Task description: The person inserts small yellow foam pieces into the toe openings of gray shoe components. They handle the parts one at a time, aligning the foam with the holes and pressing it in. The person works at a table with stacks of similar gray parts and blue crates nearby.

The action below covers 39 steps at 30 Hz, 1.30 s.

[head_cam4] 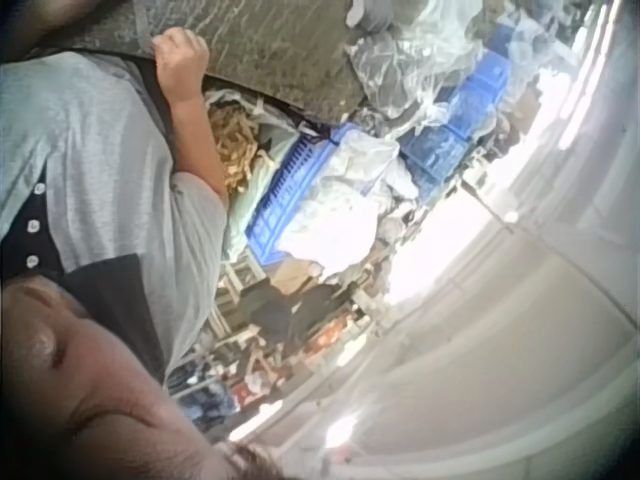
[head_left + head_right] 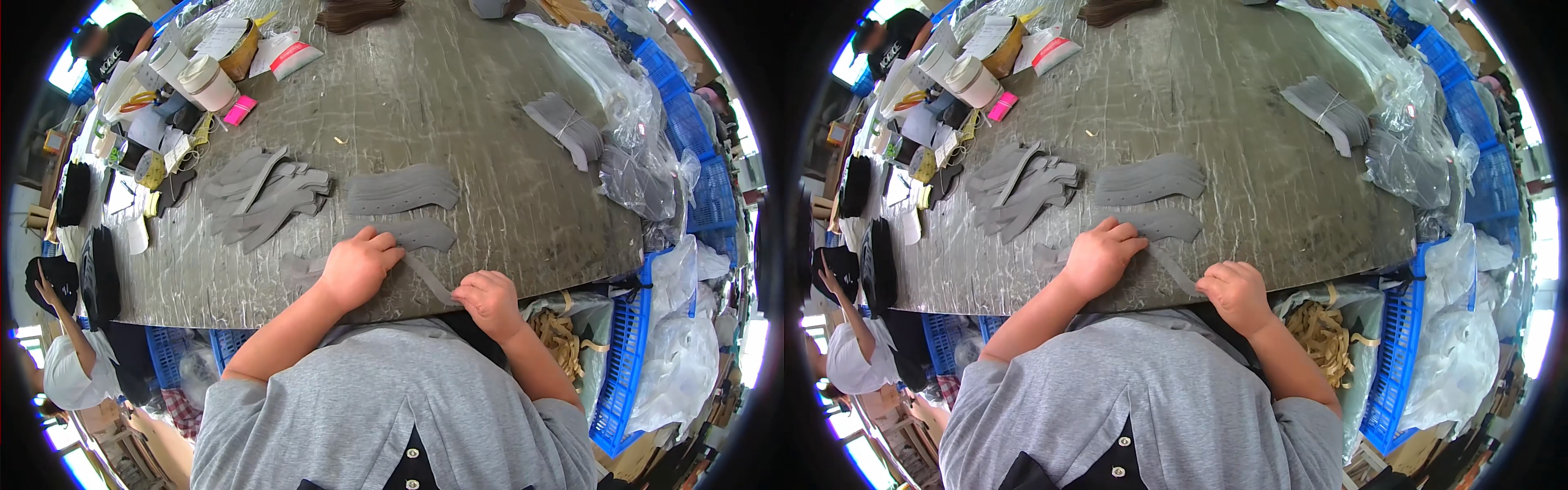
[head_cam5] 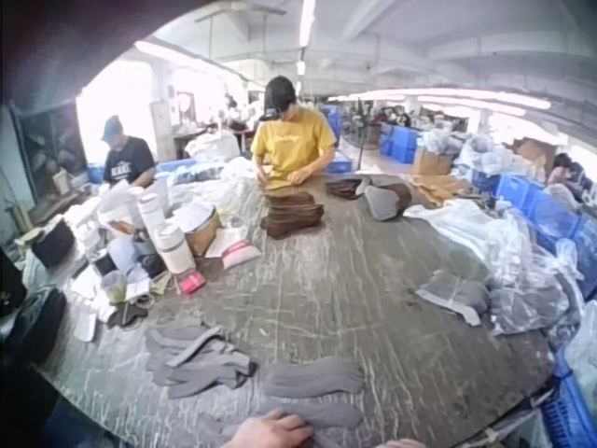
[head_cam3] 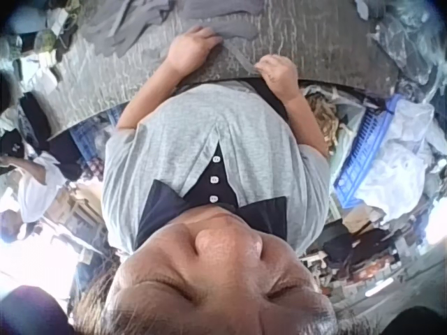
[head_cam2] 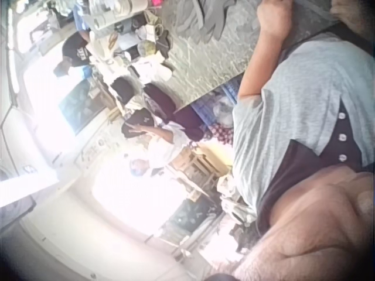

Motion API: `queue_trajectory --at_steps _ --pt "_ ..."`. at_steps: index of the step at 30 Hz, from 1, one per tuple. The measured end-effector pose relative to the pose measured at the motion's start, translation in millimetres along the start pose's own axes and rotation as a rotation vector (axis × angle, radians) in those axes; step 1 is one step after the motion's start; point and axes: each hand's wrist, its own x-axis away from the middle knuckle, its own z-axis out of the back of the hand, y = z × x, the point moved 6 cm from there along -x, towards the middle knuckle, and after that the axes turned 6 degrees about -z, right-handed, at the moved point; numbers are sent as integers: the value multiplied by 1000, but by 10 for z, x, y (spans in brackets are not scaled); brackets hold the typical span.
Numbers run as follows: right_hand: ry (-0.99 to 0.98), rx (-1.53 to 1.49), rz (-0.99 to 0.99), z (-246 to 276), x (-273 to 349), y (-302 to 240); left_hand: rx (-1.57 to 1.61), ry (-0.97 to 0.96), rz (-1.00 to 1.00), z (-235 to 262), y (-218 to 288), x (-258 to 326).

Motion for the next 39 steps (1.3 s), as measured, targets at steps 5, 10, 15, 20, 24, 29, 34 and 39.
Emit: queue_trajectory --at_steps 5,10,15,20,24,29,34,39 --pt "-29 60 0 -36 -12 -12 32 21 8 -4 -49 -19" --pt "57 -142 -141 56 77 168 28 6 -5 -9 -82 -38" --pt "125 -358 -344 216 164 213 21 -1 -13 -3 -81 -35" --pt "89 -55 -106 69 46 35 16 6 -27 13 -77 -34" --pt "60 48 11 -9 -11 -6 10 -2 -17 12 -69 -37" --pt "-74 140 117 -84 -10 -6 11 1 1 13 -87 -34" --pt "-26 41 113 -36 90 74 15 9 -21 2 -92 -33" --pt "158 -220 -211 175 296 203 18 1 -24 -8 -93 -30"
